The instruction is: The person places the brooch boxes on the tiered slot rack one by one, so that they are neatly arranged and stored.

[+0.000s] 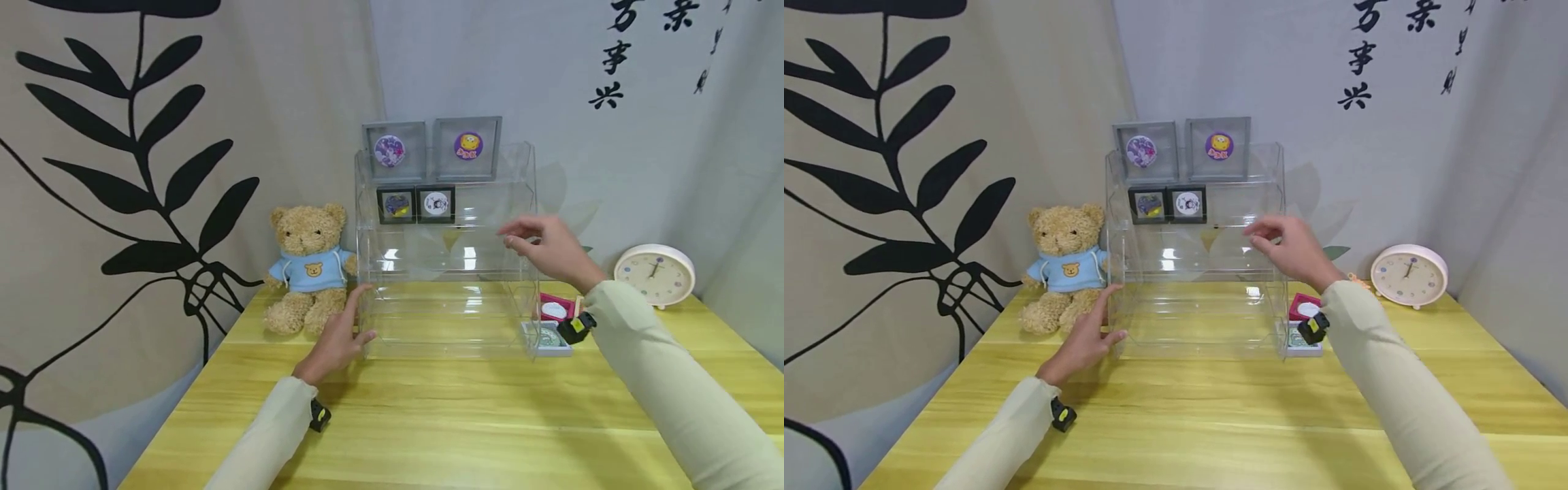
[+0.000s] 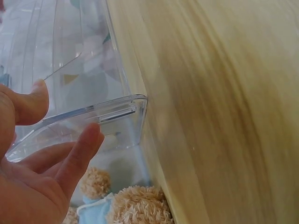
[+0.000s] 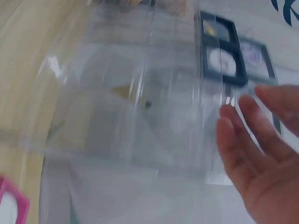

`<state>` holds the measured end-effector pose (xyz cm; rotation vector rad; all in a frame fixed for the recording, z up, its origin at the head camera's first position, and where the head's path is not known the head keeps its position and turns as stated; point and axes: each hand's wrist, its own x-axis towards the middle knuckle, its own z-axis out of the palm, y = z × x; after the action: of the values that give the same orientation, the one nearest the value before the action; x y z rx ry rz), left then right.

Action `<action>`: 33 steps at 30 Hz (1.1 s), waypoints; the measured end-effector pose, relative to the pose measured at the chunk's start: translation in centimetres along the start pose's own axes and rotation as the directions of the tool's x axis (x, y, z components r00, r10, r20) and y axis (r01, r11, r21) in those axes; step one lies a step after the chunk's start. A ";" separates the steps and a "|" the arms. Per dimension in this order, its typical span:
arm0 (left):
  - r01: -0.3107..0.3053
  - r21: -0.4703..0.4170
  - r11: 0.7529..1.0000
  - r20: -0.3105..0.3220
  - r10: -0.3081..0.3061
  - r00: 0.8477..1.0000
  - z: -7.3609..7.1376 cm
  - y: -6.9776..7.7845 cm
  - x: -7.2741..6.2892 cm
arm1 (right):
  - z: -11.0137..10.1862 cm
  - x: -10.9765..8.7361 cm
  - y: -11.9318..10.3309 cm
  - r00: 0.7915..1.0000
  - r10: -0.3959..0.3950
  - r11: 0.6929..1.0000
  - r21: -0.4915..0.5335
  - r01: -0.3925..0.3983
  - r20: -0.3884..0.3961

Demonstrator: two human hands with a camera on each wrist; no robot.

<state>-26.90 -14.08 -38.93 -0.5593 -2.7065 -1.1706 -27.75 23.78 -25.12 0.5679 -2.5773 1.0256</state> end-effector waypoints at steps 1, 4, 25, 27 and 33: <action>0.000 0.000 1.000 0.003 0.000 1.000 0.0 0.0 0.0 | -0.4 -0.6 0.6 1.000 0.016 1.000 0.002 -0.016 0.025; -0.007 0.002 1.000 0.010 0.007 1.000 0.0 0.1 0.0 | -1.6 -2.3 2.8 0.996 0.077 0.997 0.008 -0.078 0.048; 0.014 0.022 1.000 0.014 -0.015 1.000 0.2 0.1 -0.2 | 2.0 -7.9 12.9 0.894 0.308 0.951 -0.107 -0.289 0.324; 0.018 0.023 1.000 0.014 -0.018 1.000 0.3 0.0 -0.2 | 2.4 -8.1 13.3 0.882 0.321 0.945 -0.168 -0.279 0.344; 0.013 0.029 0.999 0.000 -0.013 1.000 0.1 0.0 -0.1 | 3.3 -7.8 13.9 0.895 0.300 0.937 -0.277 -0.211 0.331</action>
<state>-26.76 -14.04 -39.01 -0.5389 -2.7263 -1.1319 -27.86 32.64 -38.79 0.3923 -3.1226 0.7208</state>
